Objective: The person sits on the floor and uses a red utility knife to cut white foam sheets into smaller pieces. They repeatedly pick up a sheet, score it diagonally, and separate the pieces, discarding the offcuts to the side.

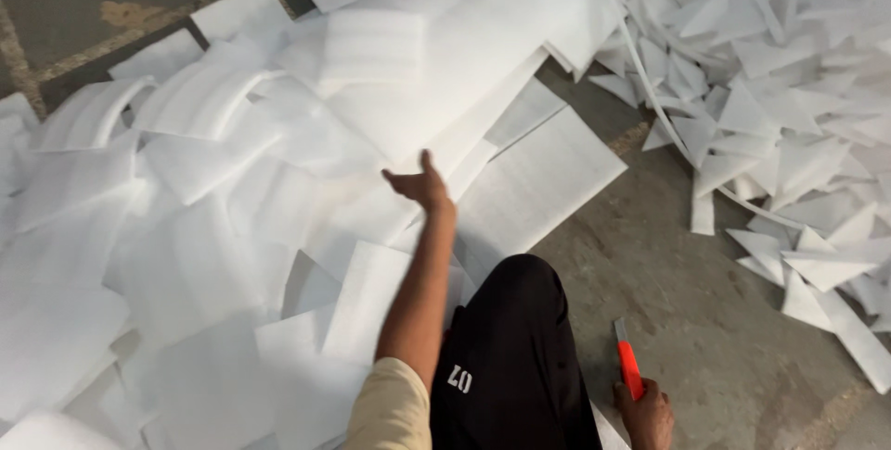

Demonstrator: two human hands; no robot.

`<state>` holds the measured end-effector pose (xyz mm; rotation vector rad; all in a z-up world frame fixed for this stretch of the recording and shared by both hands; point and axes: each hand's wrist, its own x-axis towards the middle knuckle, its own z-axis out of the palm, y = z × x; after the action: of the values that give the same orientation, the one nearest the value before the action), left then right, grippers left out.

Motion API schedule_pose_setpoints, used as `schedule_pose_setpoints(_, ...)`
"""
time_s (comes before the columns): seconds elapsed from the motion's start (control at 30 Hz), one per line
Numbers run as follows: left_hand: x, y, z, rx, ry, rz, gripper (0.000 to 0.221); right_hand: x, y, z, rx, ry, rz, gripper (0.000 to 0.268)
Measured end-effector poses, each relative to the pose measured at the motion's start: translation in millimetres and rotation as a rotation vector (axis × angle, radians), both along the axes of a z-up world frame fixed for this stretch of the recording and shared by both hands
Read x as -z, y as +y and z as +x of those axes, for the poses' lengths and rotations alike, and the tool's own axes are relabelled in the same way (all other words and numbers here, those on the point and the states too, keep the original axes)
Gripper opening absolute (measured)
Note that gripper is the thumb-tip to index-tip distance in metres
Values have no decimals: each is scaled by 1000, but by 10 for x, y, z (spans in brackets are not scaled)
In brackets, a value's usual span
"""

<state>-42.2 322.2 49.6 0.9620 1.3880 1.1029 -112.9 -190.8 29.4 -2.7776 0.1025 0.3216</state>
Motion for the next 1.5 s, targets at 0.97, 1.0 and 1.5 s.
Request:
schedule_pose_setpoints(0.97,-977,-2268,-2134,2184,-151,-210,66,-1163,265,508,215,-57,1549,54)
schedule_pose_setpoints(1.0,-1112,-2219,-2040,2290,-127,-164,62,-1063,124,452,198,-99,1609,50)
schedule_pose_setpoints(1.5,-2082,-1979,1085,1649,-47,573,75,-581,-715,-309,54,-314,2260,39)
